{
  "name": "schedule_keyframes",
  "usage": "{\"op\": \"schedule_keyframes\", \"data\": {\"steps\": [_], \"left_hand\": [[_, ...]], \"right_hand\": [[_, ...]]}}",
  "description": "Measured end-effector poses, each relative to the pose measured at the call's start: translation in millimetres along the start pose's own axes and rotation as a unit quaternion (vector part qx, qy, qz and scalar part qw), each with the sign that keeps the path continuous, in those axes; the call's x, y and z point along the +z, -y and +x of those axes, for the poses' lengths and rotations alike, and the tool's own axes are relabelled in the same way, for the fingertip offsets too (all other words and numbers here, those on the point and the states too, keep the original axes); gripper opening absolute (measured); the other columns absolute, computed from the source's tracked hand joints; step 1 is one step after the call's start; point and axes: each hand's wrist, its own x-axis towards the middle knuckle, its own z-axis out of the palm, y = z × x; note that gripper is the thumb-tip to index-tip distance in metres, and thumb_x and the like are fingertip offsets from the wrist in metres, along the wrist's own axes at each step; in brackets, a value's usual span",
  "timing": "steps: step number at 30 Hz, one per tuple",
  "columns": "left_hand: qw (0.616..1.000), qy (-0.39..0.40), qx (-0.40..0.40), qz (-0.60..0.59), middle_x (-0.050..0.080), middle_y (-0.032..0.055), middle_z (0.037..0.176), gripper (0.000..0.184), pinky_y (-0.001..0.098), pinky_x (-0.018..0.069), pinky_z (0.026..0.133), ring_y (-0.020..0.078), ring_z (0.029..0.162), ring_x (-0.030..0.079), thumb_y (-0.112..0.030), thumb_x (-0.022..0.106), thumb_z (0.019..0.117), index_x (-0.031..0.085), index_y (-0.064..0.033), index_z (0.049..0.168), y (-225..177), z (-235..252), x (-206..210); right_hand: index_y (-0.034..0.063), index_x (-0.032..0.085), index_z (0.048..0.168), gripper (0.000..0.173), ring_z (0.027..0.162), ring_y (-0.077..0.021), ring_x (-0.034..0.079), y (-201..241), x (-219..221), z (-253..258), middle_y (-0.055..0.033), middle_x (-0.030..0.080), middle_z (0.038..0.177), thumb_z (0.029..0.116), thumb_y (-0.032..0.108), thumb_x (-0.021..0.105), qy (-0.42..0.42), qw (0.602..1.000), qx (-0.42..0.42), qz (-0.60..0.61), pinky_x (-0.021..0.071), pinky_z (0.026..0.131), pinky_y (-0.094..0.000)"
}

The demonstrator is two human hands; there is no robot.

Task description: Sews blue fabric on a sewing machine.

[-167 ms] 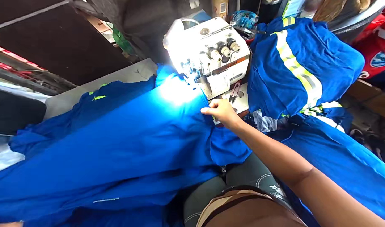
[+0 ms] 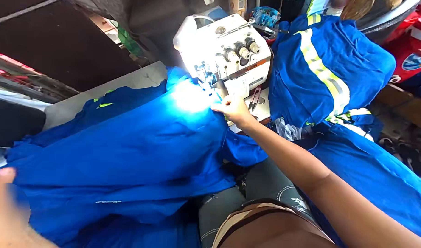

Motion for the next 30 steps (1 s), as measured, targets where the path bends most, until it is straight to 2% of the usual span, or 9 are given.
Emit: {"op": "schedule_keyframes", "data": {"steps": [1,3,5,7,10,15,18,21,30], "left_hand": [[0.996,0.018,-0.024,0.082,0.045,0.0213,0.152,0.049,0.0367,0.0277,0.12,0.0226,0.141,0.042,-0.007,0.053,0.1044,0.039,0.0075,0.149,-15.6,-6.0,11.1],[0.967,0.087,0.02,0.238,0.039,0.039,0.151,0.064,0.0588,0.0256,0.12,0.0485,0.144,0.037,-0.015,0.06,0.1034,0.03,0.0131,0.152,9.7,12.9,17.3],[0.95,0.107,0.075,0.283,0.036,0.0434,0.15,0.084,0.0627,0.0306,0.117,0.0547,0.141,0.038,-0.035,0.062,0.102,0.019,0.0121,0.157,61.8,36.4,26.1],[0.964,0.104,0.076,0.234,0.019,0.0427,0.158,0.101,0.0622,0.0245,0.12,0.0561,0.147,0.025,-0.048,0.066,0.0966,0.01,0.0056,0.161,79.5,13.9,37.7],[0.962,0.086,0.082,0.246,0.016,0.0418,0.16,0.116,0.0702,0.0208,0.117,0.061,0.146,0.019,-0.045,0.084,0.0806,0.016,0.002,0.161,105.4,-20.3,43.4],[0.96,0.076,0.109,0.245,0.042,0.0335,0.152,0.098,0.0575,0.0377,0.113,0.0482,0.138,0.045,-0.003,0.082,0.0765,0.025,0.0018,0.157,104.1,-10.6,28.3],[0.97,0.094,0.106,0.198,0.042,0.0298,0.153,0.094,0.0508,0.0369,0.116,0.0395,0.142,0.043,0.006,0.077,0.0757,0.03,0.0005,0.156,103.4,-2.1,15.4],[0.98,0.088,0.105,0.142,0.037,0.0283,0.157,0.091,0.0428,0.0369,0.117,0.0336,0.145,0.04,0.009,0.076,0.0769,0.031,0.0021,0.156,110.3,3.2,7.8],[0.996,0.072,0.031,0.042,0.04,0.0289,0.153,0.082,0.0392,0.0389,0.115,0.0301,0.141,0.044,0.006,0.073,0.0823,0.03,0.0077,0.153,130.6,0.5,13.3]], "right_hand": [[0.0033,0.059,0.069,0.036,0.069,-0.0174,0.055,2.0,1.7,0.4,-0.0061,0.058,0.071,0.0862,0.026,0.081,-0.01,1.0,-0.006,0.004,0.046,0.065,-0.043],[0.0037,0.061,0.073,0.033,0.069,-0.0178,0.056,-0.8,5.2,-9.9,-0.0067,0.058,0.073,0.0882,0.027,0.08,-0.031,0.999,-0.028,0.016,0.0465,0.064,-0.0419],[0.003,0.063,0.086,0.03,0.066,-0.0199,0.056,-10.5,4.5,-26.7,-0.0098,0.059,0.076,0.0929,0.029,0.076,-0.032,0.999,-0.042,0.011,0.0478,0.059,-0.0405],[0.0013,0.063,0.088,0.03,0.065,-0.0208,0.056,-21.9,-0.1,-37.7,-0.0105,0.058,0.074,0.0946,0.028,0.075,0.005,1.0,-0.012,-0.008,0.0475,0.06,-0.0418],[0.0017,0.066,0.084,0.028,0.068,-0.0169,0.056,-29.9,-10.2,-53.5,-0.0068,0.059,0.073,0.0974,0.025,0.071,0.072,0.996,0.021,-0.052,0.0472,0.066,-0.0396],[0.0048,0.073,0.085,0.028,0.068,-0.0118,0.057,-29.1,-19.4,-59.4,-0.0046,0.066,0.078,0.1008,0.027,0.067,0.099,0.991,0.063,-0.063,0.0484,0.066,-0.0354],[0.004,0.076,0.101,0.021,0.078,-0.0173,0.066,-25.1,-19.2,-60.7,-0.0092,0.072,0.094,0.0973,0.025,0.072,0.071,0.993,0.074,-0.06,0.0547,0.073,-0.0391],[0.0027,0.066,0.123,0.039,0.092,-0.0274,0.069,-20.2,-14.1,-66.8,-0.0175,0.066,0.116,0.0928,0.025,0.077,-0.034,0.995,-0.001,-0.089,0.0584,0.08,-0.0466],[0.0044,0.069,0.092,0.021,0.07,-0.0194,0.063,-6.0,-4.3,-51.7,-0.0079,0.066,0.078,0.095,0.024,0.075,-0.034,0.997,-0.044,-0.047,0.0515,0.065,-0.0423]]}}
